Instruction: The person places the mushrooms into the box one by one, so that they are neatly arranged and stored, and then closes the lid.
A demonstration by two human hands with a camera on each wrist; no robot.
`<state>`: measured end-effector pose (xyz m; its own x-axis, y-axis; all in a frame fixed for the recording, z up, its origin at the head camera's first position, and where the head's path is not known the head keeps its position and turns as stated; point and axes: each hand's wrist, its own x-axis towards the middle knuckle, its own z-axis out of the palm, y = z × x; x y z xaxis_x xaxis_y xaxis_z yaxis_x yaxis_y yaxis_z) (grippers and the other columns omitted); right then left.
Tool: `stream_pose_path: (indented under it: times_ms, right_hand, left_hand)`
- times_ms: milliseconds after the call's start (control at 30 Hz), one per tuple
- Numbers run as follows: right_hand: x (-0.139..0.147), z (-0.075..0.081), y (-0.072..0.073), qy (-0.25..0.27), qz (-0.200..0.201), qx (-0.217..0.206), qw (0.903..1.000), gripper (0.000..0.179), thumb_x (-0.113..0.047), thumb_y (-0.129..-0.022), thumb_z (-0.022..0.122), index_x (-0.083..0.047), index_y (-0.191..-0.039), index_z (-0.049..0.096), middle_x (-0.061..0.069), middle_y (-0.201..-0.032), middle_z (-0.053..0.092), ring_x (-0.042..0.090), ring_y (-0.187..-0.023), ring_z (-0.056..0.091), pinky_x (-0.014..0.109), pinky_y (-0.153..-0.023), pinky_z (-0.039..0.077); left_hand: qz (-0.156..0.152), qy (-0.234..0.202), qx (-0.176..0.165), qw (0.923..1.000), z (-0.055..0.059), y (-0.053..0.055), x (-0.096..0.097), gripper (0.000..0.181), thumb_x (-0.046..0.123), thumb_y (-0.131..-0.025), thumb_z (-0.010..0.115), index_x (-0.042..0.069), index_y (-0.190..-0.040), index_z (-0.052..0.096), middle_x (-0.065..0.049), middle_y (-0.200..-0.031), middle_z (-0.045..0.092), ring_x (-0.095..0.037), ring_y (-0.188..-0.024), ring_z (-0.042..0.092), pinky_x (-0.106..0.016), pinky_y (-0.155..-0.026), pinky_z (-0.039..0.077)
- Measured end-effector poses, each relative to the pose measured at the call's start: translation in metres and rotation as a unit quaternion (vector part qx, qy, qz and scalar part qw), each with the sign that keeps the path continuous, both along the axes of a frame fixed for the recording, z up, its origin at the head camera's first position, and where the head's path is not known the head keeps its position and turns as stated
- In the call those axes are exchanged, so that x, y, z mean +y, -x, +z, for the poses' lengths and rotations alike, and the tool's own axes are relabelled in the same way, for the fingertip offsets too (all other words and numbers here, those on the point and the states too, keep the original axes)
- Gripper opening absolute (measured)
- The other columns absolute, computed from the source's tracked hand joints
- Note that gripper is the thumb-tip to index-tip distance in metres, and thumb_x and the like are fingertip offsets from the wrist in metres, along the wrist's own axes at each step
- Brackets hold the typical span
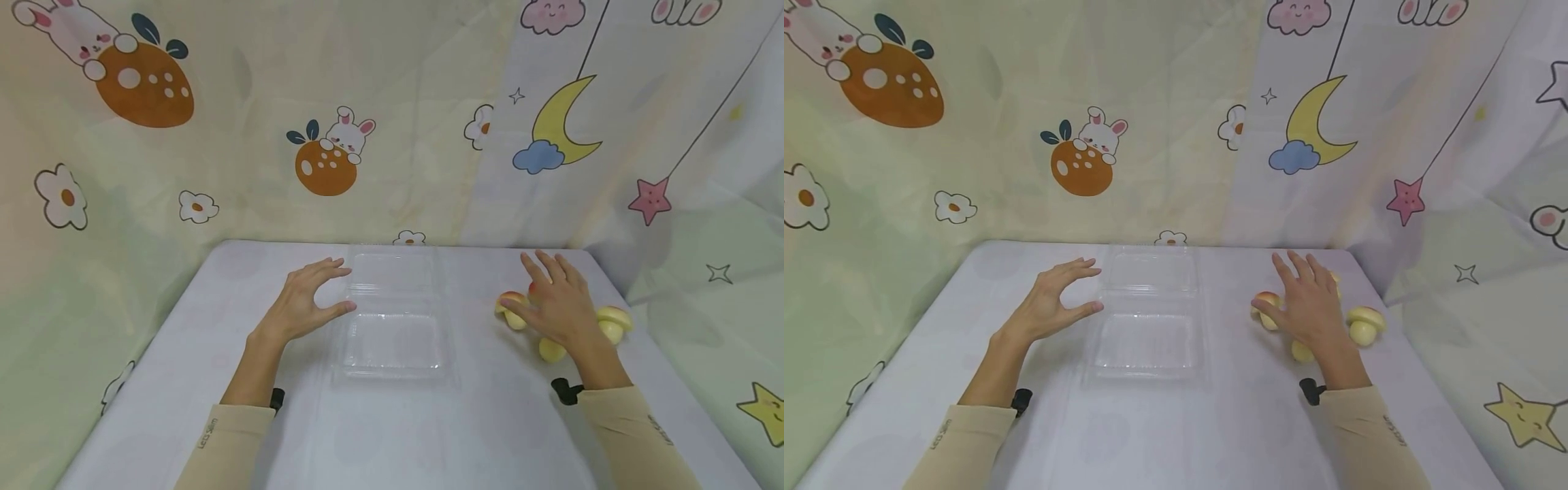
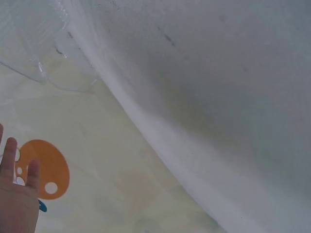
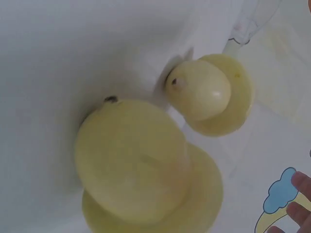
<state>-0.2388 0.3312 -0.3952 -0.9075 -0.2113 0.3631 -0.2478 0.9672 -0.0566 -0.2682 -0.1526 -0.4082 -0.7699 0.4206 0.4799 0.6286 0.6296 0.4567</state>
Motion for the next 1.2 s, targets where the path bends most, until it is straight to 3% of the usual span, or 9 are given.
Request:
stream_pose_path:
  times_ms: [133,300,533,933,1200]
  right_hand:
    - [0.006,0.0,-0.005,0.014,-0.016,-0.014,0.9997,0.093,-0.068,-0.092,0.062,-0.016,-0.162,0.03,0.022,-0.164,0.028,0.052,-0.15,0.016,0.076,-0.109,0.021]
    - [0.018,-0.004,-0.01,0.022,-0.035,-0.039,0.9984,0.096,-0.07,-0.092,0.059,-0.016,-0.164,0.025,0.023,-0.165,0.024,0.053,-0.151,0.012,0.078,-0.11,0.018]
    - [0.037,-0.002,-0.01,0.016,-0.035,-0.012,0.9992,0.093,-0.064,-0.093,0.063,-0.012,-0.161,0.029,0.027,-0.163,0.027,0.056,-0.149,0.015,0.076,-0.112,0.017]
    - [0.06,0.001,-0.01,0.037,-0.059,-0.024,0.9973,0.093,-0.062,-0.094,0.062,-0.011,-0.162,0.025,0.028,-0.162,0.025,0.059,-0.144,0.018,0.079,-0.107,0.018]
    - [0.083,0.004,-0.01,0.045,-0.082,-0.017,0.9955,0.095,-0.063,-0.093,0.062,-0.012,-0.163,0.023,0.03,-0.159,0.026,0.058,-0.142,0.021,0.078,-0.105,0.017]
  left_hand:
    - [-0.003,-0.012,0.008,0.9999,-0.002,0.0,-0.001,0.06,0.051,-0.086,0.08,0.026,-0.138,0.064,0.003,-0.15,0.057,-0.025,-0.146,0.044,-0.058,-0.108,0.032]
    - [0.003,-0.007,-0.02,0.9998,-0.005,-0.001,-0.003,0.059,0.052,-0.087,0.08,0.025,-0.137,0.065,0.004,-0.145,0.061,-0.026,-0.146,0.044,-0.061,-0.111,0.03]
    - [0.003,-0.004,-0.032,0.9995,-0.008,0.0,-0.004,0.058,0.055,-0.086,0.079,0.026,-0.135,0.067,0.004,-0.138,0.066,-0.029,-0.146,0.044,-0.064,-0.112,0.027]
    - [0.008,-0.019,-0.04,0.999,-0.01,0.001,-0.008,0.058,0.054,-0.082,0.083,0.025,-0.13,0.07,0.002,-0.141,0.065,-0.029,-0.145,0.044,-0.065,-0.112,0.027]
    - [0.014,0.001,-0.093,0.9955,-0.007,0.001,-0.011,0.06,0.059,-0.079,0.083,0.025,-0.128,0.071,0.002,-0.147,0.059,-0.027,-0.148,0.04,-0.063,-0.114,0.025]
